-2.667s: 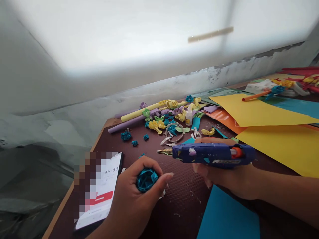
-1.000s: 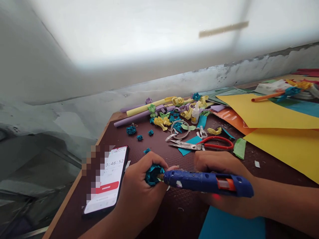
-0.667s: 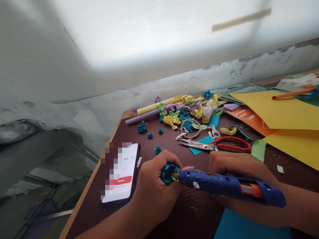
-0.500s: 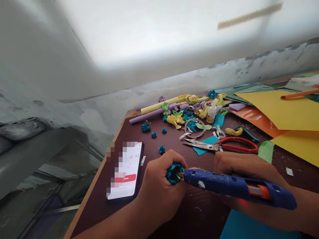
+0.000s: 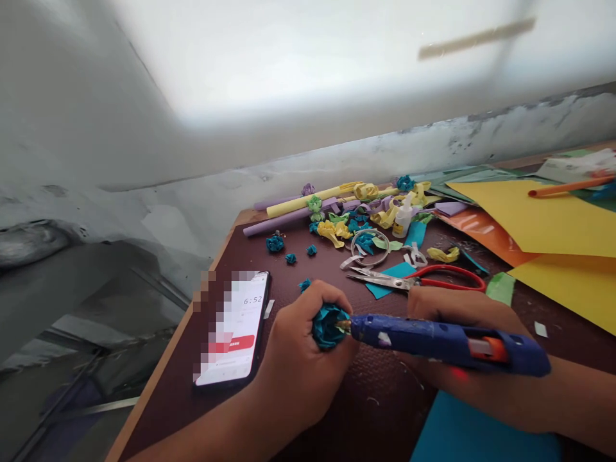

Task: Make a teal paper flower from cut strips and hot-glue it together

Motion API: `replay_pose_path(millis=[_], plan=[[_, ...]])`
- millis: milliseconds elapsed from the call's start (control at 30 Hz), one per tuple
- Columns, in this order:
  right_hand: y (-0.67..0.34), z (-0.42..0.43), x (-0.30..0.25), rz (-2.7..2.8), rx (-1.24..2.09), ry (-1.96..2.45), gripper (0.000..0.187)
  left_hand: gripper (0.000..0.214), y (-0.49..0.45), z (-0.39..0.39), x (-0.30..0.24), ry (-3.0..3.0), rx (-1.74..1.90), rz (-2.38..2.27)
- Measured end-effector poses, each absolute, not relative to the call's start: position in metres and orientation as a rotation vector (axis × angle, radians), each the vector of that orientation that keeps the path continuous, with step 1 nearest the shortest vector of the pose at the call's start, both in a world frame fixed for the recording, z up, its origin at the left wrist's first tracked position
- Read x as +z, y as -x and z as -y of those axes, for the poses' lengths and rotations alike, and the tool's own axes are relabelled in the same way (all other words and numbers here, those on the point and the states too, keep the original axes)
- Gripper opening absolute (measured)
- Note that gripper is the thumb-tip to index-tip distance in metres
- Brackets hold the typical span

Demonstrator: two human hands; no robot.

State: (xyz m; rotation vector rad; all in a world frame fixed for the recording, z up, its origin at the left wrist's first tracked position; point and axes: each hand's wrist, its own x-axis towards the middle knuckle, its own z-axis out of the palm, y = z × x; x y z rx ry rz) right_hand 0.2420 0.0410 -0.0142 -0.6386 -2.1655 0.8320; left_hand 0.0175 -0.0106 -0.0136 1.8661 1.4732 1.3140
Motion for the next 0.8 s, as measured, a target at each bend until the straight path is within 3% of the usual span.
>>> replay_pose_path(millis=[800], plan=[[-0.2420,-0.0355,-0.0143,2.220,0.693,0.715,0.023,0.017,-0.0190,0.0096,-0.0107,-1.944,1.332,-1.503]])
